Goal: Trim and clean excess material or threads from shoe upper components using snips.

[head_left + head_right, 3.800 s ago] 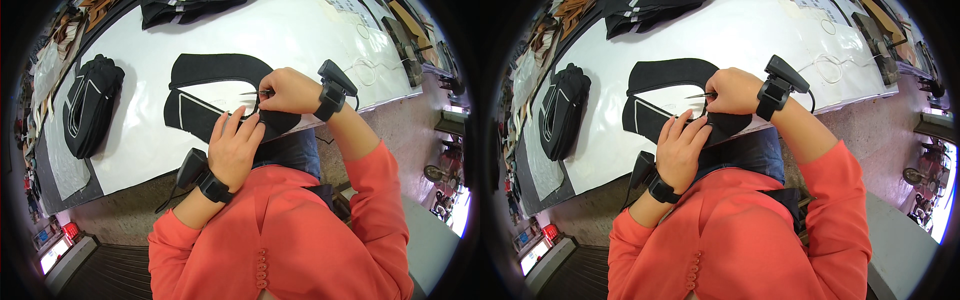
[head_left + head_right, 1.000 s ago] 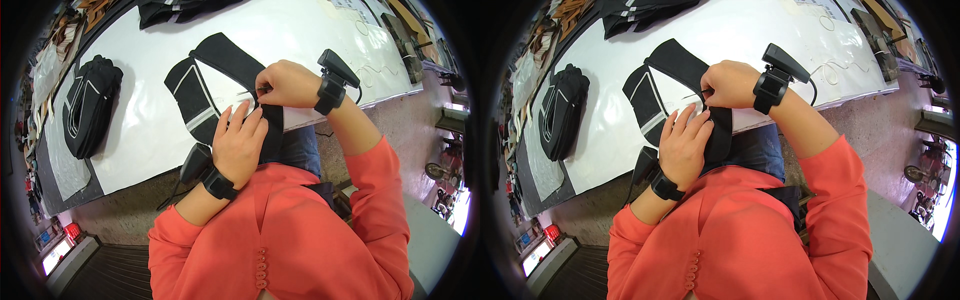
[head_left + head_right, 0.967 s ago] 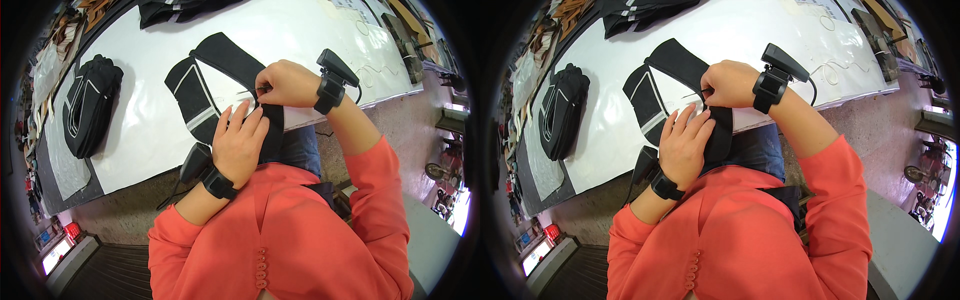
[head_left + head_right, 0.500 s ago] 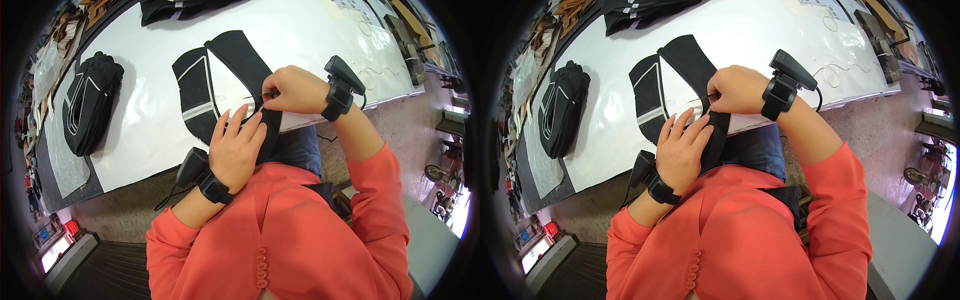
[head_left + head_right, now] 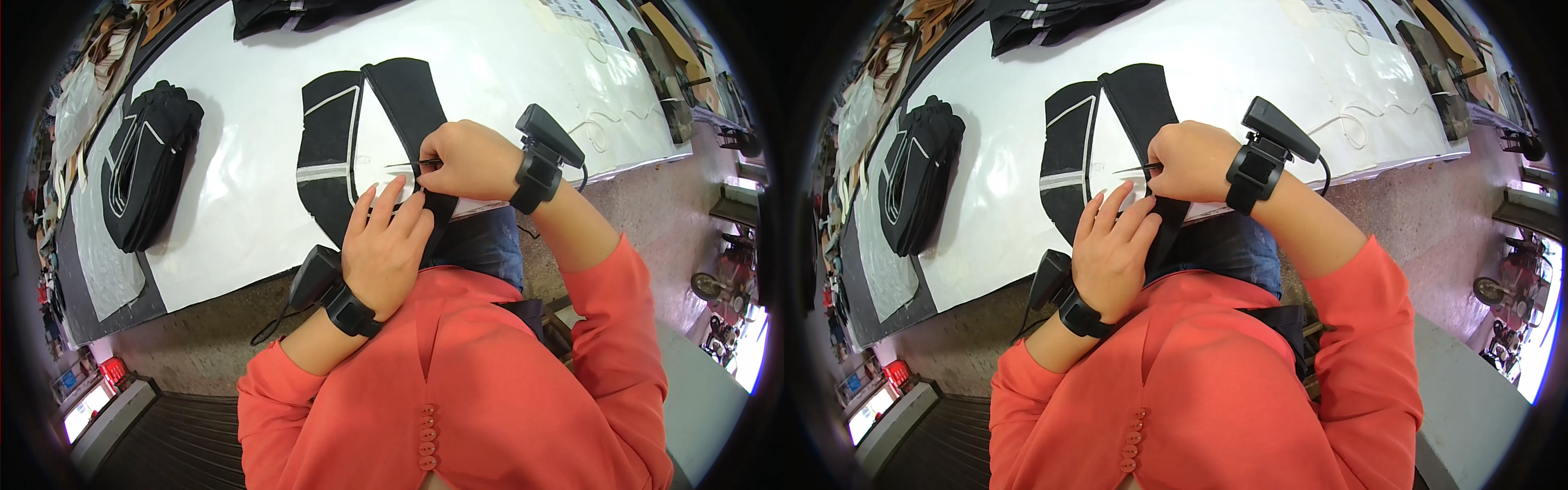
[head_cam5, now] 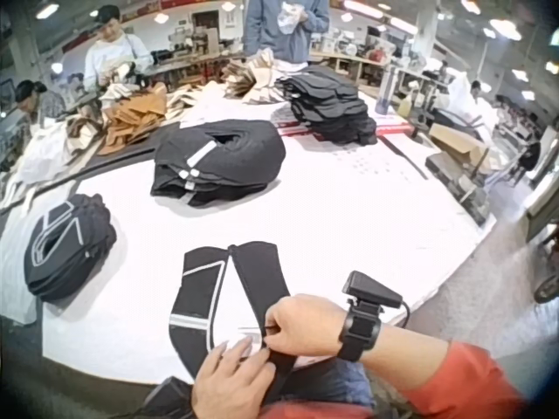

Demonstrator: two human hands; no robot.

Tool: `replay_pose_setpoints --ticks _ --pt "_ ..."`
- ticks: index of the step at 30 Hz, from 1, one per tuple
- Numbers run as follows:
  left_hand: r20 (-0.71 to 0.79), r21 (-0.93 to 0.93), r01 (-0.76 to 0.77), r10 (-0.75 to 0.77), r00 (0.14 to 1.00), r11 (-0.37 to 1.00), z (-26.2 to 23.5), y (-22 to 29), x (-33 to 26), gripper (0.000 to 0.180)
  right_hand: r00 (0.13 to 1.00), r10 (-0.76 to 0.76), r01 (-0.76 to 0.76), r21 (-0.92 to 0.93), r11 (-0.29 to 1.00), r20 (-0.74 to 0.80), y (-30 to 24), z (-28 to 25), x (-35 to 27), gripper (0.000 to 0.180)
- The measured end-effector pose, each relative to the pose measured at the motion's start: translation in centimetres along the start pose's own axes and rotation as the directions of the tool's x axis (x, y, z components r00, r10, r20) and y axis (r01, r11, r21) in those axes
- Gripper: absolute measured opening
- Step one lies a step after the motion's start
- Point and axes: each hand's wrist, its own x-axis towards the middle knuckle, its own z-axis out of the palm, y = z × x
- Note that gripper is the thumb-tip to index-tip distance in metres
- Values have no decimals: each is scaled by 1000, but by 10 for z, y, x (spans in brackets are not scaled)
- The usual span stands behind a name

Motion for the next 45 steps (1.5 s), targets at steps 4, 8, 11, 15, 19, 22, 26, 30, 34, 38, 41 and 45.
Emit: replay_pose_setpoints --ticks 4,8,11,15,19,22,26,30,34,38,41,45 --pt "-11 6 -22 22 1000 1000 -1 0 -5 23 995 -92 89 80 993 38 7 -11 -5 24" --pt "-23 -15 -18 18 1000 1000 0 0 -7 23 987 -152 155 66 986 -53 12 -7 -1 21" --pt "-25 -18 -6 5 1000 1000 1 1 -4 25 976 -199 209 124 970 -88 10 -5 3 20" --pt "-12 -21 -2 1 1000 1000 0 3 -2 27 990 -131 135 69 988 -60 11 -6 6 20" --pt "-23 -19 5 -6 1000 1000 -2 3 -8 29 995 -96 96 13 995 -18 6 -6 7 20" --pt "1 -13 16 -16 1000 1000 -6 1 -9 28 999 -30 31 -35 999 22 -8 -5 1 19" --pt "-14 -35 -2 1 1000 999 -7 2 -5 21 999 19 -17 -57 998 32 -10 0 -4 19" --pt "-6 -9 1 -1 1000 1000 -4 1 -9 18 991 -118 114 47 992 69 1 -7 -4 20" --pt "-17 -12 -7 6 1000 1000 -1 1 -11 20 981 -177 181 46 982 -81 10 -4 2 20" --pt "-30 -17 4 -5 1000 1000 0 4 -9 21 990 -131 134 44 990 -57 10 -4 7 21" --pt "-16 -20 13 -13 1000 1000 0 2 -10 23 997 -73 73 29 997 -8 1 -5 6 22" --pt "-1 -34 27 -28 1000 999 -3 5 -10 25 1000 -4 4 -21 1000 25 -7 0 -3 22"
